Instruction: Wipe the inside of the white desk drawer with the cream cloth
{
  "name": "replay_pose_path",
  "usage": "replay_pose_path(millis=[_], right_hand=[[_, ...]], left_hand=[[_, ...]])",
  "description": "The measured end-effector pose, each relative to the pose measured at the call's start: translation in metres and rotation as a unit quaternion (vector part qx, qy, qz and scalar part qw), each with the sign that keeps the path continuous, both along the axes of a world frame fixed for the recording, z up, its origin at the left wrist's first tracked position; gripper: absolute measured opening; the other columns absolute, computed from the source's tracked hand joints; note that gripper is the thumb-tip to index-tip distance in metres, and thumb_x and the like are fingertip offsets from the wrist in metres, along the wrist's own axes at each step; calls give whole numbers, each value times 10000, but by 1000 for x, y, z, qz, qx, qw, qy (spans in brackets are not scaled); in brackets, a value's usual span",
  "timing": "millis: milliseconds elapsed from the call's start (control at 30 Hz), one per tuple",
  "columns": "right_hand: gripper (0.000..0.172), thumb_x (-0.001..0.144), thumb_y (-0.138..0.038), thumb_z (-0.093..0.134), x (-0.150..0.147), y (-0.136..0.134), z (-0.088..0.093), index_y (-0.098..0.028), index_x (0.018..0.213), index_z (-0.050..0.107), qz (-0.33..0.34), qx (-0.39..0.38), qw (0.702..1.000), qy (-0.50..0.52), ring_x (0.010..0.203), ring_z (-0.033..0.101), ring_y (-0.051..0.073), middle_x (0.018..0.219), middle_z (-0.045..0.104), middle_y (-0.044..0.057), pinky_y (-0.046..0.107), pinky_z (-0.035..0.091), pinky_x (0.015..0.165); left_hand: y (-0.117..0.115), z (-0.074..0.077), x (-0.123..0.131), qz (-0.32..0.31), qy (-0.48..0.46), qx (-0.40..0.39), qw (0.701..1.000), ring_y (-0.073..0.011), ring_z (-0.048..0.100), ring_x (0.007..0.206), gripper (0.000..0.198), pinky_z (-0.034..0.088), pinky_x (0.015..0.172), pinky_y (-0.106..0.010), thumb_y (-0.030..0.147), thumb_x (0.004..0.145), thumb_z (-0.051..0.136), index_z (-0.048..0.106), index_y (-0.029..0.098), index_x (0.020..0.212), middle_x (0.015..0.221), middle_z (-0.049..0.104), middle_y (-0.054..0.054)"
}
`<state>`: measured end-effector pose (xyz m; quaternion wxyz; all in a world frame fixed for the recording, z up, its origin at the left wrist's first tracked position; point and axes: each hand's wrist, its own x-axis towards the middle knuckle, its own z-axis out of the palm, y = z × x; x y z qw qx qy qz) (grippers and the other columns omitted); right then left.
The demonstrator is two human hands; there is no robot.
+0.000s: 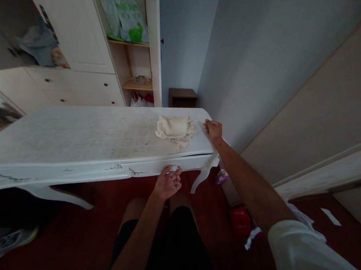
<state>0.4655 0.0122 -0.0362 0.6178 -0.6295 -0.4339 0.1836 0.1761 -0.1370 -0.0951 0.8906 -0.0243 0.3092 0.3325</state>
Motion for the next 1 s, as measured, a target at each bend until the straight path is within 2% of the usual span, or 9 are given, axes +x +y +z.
replay_pose_path(millis=[200,367,533,733,900,1000], right_hand=[[408,829,-533,654,0,0,0,-190,609,649,-3,8,1000,6,458,497,107,510,574,-18,243,395,480],[378,821,-501,660,0,0,0,-184,615,658,-2,4,1000,19,457,493,106,517,577,-14,245,398,476],[378,819,-501,670,0,0,0,-187,609,649,-6,6,1000,16,459,498,103,519,580,-18,236,403,473],[351,818,-464,681,-1,-1,2,-183,608,660,-1,7,1000,20,444,487,98,505,581,-20,229,405,460],[365,842,-474,677,-2,-3,3,-175,633,670,-5,-4,1000,10,450,497,94,506,582,-23,214,407,455],[367,858,-461,668,-2,-3,4,-170,634,670,-7,-7,1000,-3,440,491,88,498,572,-29,208,395,452]], left_hand=[[-25,-5,-5,-15,-4,10,1000,-127,618,551,181,460,524,-261,289,957,586,681,142,1006,825,741,-63],[-54,-1,-8,-31,-3,-7,999,-125,620,545,241,472,537,-249,292,994,542,696,108,1014,703,698,-42],[-80,0,-8,-16,-4,-24,1000,-130,606,533,298,468,537,-253,307,1020,508,711,96,967,641,655,-35],[-109,-7,-11,-7,-2,-26,1000,-132,595,545,306,460,537,-262,311,1013,527,733,94,947,636,638,-40],[-125,-14,-16,-5,-1,1,1000,-130,575,544,296,439,534,-266,329,989,584,743,95,902,595,604,-23],[-131,-14,-17,1,4,1,1000,-130,568,526,354,431,533,-274,347,1015,536,742,87,891,569,588,-14]])
